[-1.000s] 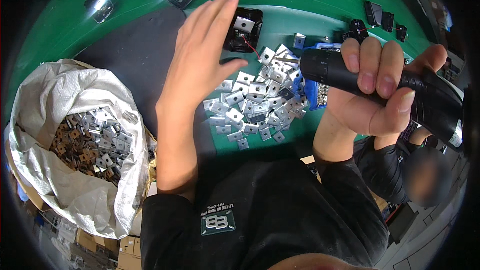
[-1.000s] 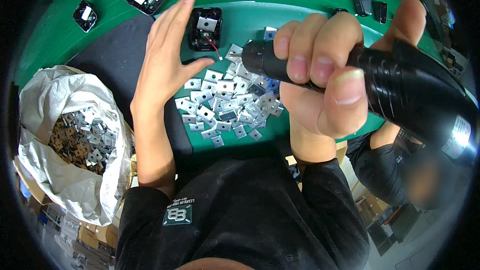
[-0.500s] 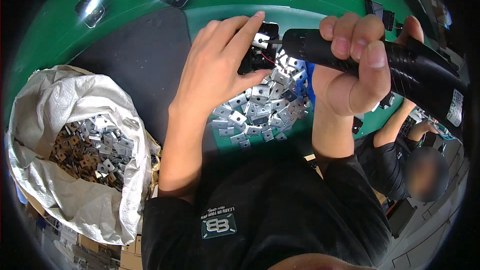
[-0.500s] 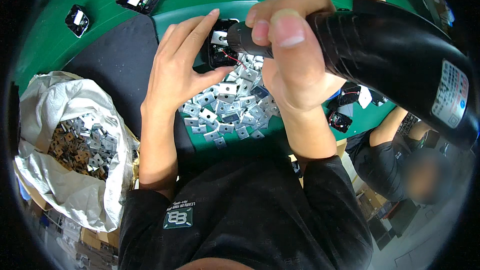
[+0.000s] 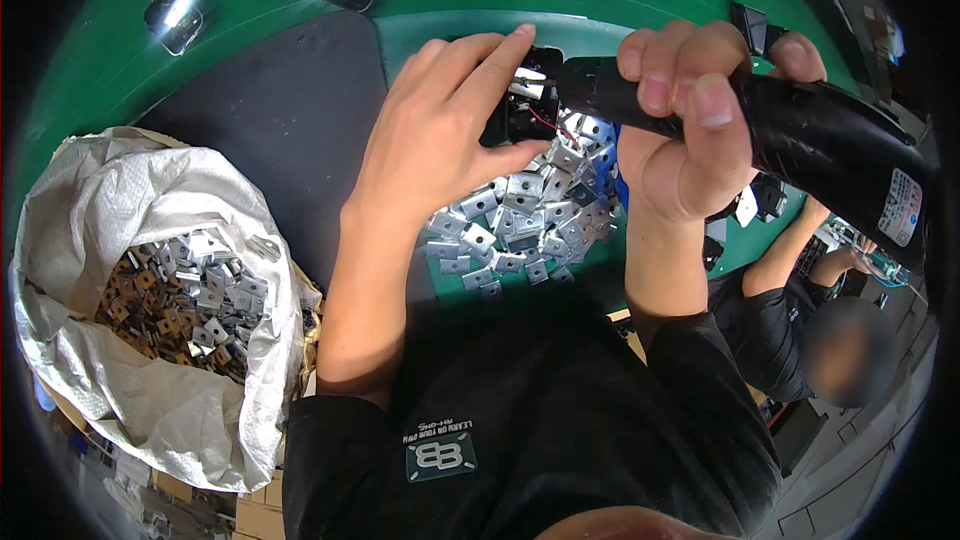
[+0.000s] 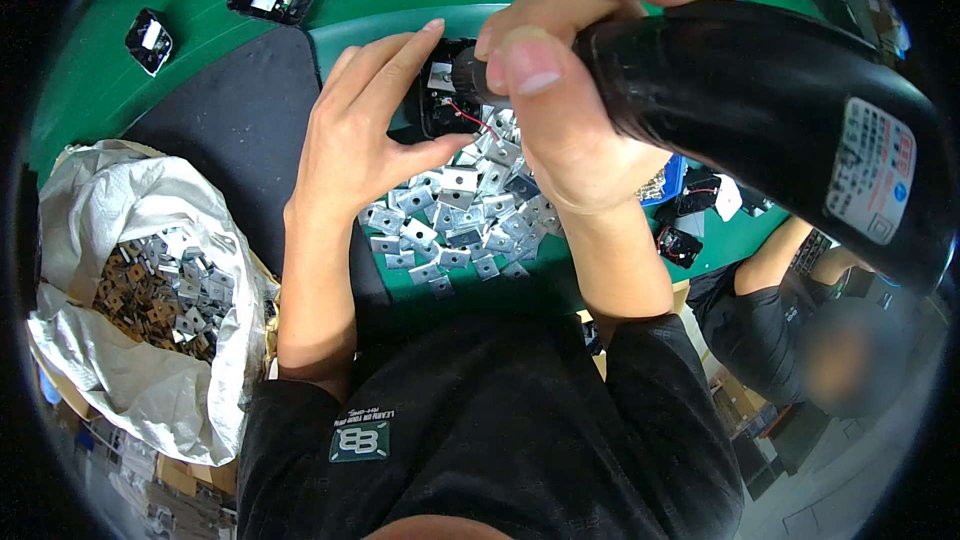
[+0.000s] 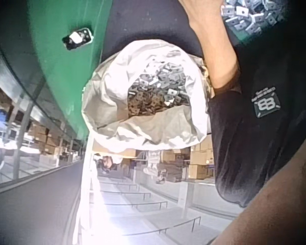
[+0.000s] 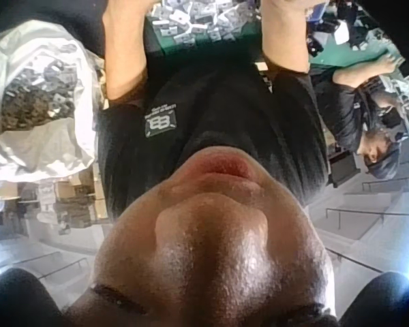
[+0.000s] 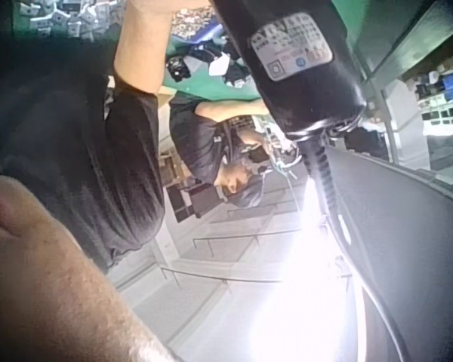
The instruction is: Manually assemble electronic components by inserting small pins or fasteners and securing them with a power screwdriver.
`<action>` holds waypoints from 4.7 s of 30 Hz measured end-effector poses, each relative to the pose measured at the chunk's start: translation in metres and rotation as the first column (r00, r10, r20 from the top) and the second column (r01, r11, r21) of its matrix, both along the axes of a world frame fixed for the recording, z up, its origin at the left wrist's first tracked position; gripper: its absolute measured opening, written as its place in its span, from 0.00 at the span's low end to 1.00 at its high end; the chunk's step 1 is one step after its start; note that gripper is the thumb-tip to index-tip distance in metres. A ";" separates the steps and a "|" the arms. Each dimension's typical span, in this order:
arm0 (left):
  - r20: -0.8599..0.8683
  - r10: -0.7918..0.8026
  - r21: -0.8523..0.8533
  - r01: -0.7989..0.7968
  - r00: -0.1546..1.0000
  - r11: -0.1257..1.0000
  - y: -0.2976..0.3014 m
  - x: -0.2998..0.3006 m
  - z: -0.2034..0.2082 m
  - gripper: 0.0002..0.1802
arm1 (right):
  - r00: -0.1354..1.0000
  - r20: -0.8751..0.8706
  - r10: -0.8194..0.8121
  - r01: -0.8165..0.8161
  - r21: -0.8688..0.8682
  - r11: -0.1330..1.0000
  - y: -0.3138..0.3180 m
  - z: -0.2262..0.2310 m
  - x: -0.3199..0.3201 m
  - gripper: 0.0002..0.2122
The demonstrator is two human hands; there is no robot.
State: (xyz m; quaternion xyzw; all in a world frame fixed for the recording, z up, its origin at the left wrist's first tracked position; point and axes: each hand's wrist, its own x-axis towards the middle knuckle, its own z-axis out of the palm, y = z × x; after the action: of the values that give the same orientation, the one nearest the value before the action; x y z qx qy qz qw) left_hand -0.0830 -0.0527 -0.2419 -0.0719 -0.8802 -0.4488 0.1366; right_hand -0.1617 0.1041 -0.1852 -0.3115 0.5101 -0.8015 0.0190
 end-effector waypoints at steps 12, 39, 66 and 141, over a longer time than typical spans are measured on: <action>-0.033 0.066 -0.038 -0.067 0.997 0.997 0.006 0.002 0.003 0.40 | 0.981 0.008 -0.196 0.195 0.035 0.980 -0.007 0.011 -0.003 0.30; -0.307 0.272 -0.128 -0.322 0.912 0.938 0.008 -0.038 0.071 0.39 | 0.930 -0.001 -0.368 0.368 -0.012 0.930 0.097 0.027 0.001 0.24; 0.196 0.027 -0.178 0.009 0.980 0.984 0.045 0.002 0.025 0.12 | 0.960 0.010 -0.279 0.278 0.029 0.960 0.091 0.029 -0.004 0.24; 0.171 0.003 0.211 -0.040 0.985 0.977 0.083 -0.001 0.058 0.17 | 0.990 0.102 -0.098 0.112 -0.138 0.984 0.099 0.069 0.029 0.18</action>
State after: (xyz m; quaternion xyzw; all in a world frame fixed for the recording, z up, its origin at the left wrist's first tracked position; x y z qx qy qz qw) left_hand -0.0845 0.0305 -0.1834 -0.0089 -0.8359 -0.5439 0.0730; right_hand -0.1324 0.2030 -0.1160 -0.2462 0.4654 -0.8499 -0.0216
